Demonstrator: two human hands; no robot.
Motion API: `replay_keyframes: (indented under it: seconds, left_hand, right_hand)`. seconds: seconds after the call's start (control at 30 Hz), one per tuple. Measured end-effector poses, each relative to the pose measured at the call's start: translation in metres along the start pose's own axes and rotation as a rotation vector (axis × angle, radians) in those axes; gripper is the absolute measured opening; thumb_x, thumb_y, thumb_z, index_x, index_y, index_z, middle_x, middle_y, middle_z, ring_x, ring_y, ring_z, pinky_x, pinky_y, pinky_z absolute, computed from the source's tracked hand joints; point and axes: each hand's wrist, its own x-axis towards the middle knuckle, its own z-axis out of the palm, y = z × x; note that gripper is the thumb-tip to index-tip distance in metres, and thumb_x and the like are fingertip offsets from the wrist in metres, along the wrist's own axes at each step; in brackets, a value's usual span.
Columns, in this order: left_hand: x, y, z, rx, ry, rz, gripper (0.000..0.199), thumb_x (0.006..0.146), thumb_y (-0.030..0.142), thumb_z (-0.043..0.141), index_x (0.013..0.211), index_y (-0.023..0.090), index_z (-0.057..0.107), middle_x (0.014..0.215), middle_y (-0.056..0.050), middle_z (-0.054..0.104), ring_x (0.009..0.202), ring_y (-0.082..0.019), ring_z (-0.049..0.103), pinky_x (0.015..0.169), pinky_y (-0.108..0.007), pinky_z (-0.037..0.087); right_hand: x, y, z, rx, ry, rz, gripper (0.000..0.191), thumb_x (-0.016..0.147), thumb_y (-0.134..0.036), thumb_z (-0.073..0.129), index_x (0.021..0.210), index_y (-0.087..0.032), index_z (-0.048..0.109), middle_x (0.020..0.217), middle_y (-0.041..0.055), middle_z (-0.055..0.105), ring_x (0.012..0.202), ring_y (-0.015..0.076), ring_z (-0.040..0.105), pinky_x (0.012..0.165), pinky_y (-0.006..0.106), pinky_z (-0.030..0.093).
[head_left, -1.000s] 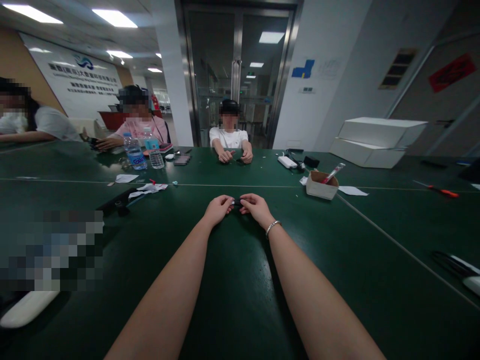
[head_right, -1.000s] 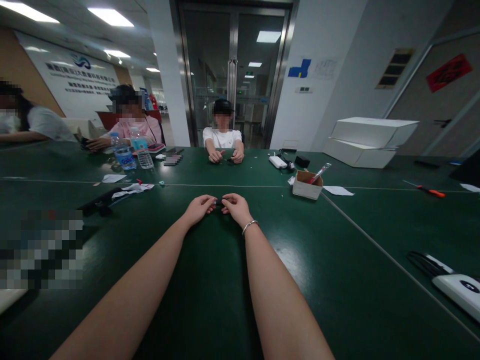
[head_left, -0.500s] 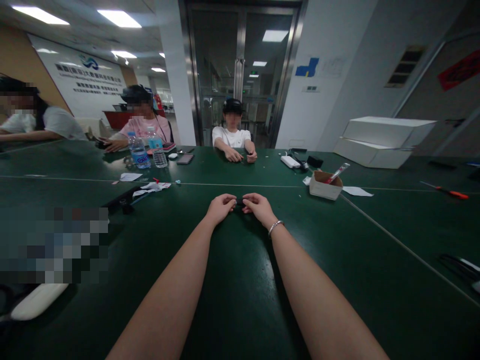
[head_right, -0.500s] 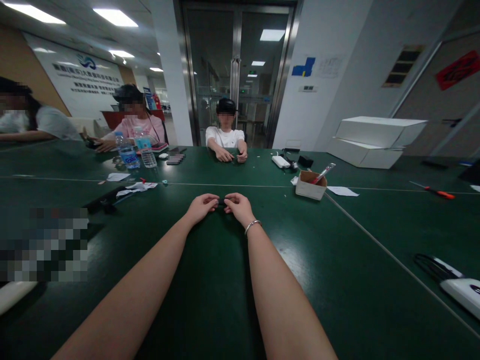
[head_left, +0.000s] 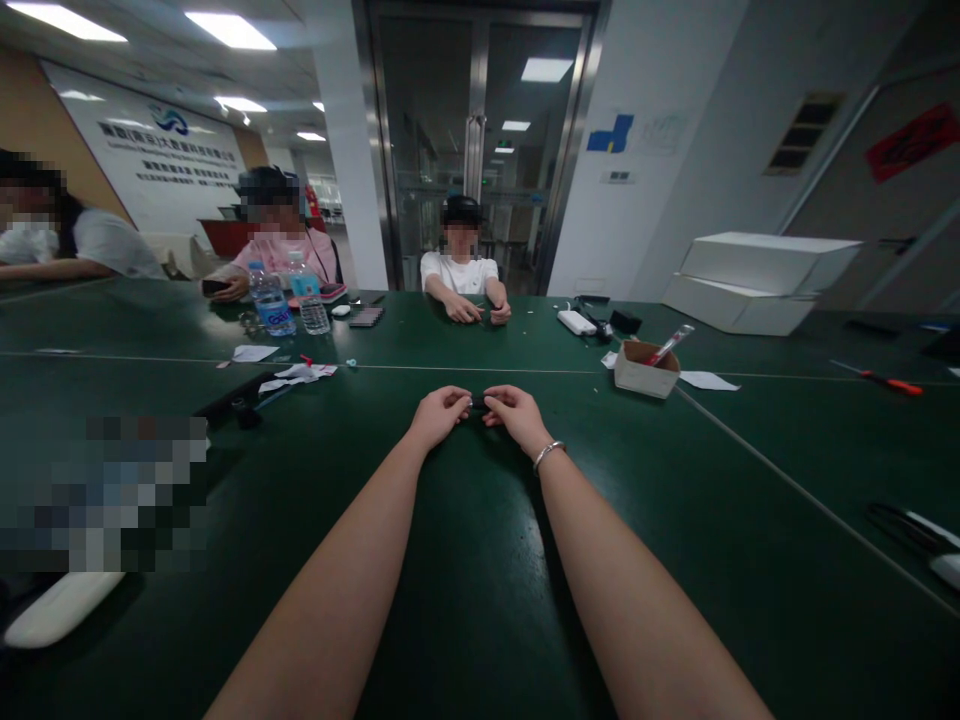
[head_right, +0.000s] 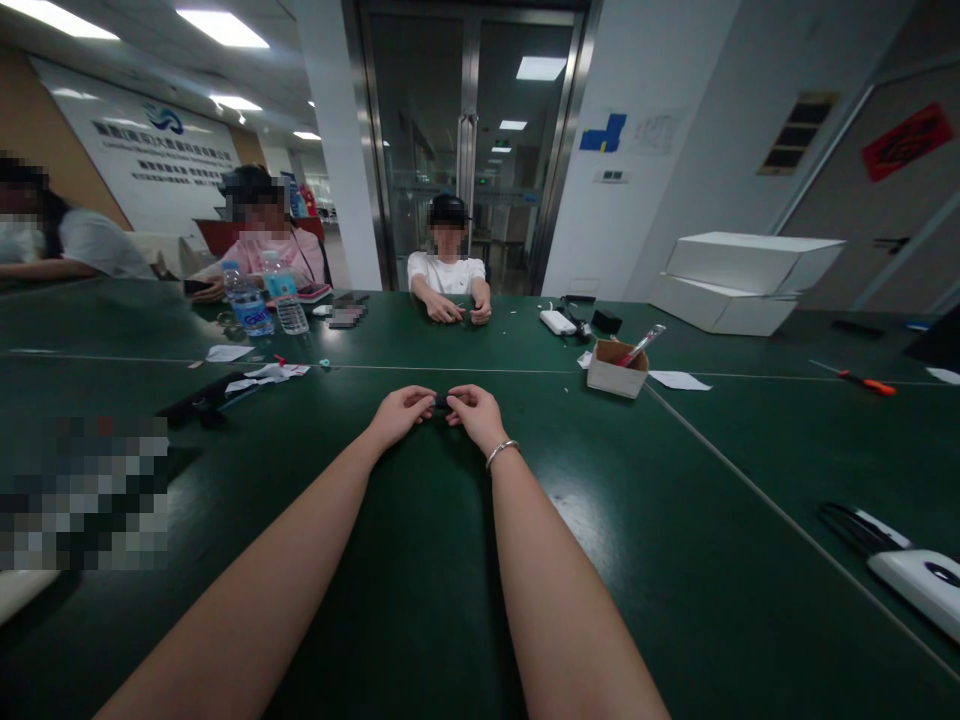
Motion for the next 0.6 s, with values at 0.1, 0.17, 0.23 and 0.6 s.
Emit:
replay_keyframes:
  seconds: [0.1,0.17,0.23,0.6]
  left_hand:
    - [0.0,0.001,0.0,-0.012,-0.004,0.003,0.025,0.083,0.034,0.061,0.099,0.016,0.067,0.089,-0.008,0.071,0.076,-0.017,0.067,0.062,-0.026,0.05]
    - [0.0,0.003,0.001,-0.014,0.004,-0.012,0.024,0.084,0.034,0.06,0.097,0.016,0.068,0.089,-0.008,0.072,0.076,-0.017,0.067,0.063,-0.027,0.051]
    - [0.002,0.006,0.003,-0.023,0.01,0.009,0.02,0.082,0.03,0.063,0.094,0.016,0.069,0.089,-0.008,0.071,0.077,-0.017,0.067,0.069,-0.029,0.053]
    - [0.003,0.003,0.01,-0.205,-0.003,-0.085,0.019,0.076,0.022,0.072,0.092,0.012,0.066,0.083,-0.008,0.07,0.069,-0.014,0.067,0.072,-0.031,0.056]
  right_hand:
    - [0.0,-0.001,0.0,-0.056,0.025,-0.026,0.017,0.076,-0.023,0.07,0.089,-0.015,0.063,0.062,-0.0018,0.062,0.05,0.0093,0.062,0.043,0.017,0.05]
    - [0.0,-0.001,0.0,-0.124,0.027,-0.069,0.015,0.077,-0.023,0.069,0.089,-0.015,0.064,0.062,-0.0022,0.061,0.05,0.0091,0.061,0.04,0.016,0.047]
    - [0.0,-0.002,-0.003,-0.178,0.027,-0.112,0.016,0.076,-0.024,0.068,0.09,-0.016,0.065,0.064,-0.0021,0.061,0.052,0.0093,0.061,0.039,0.015,0.044]
    - [0.003,0.002,-0.018,-0.104,-0.01,-0.043,0.019,0.073,-0.017,0.071,0.091,-0.015,0.064,0.068,0.0003,0.066,0.058,0.011,0.065,0.05,0.019,0.049]
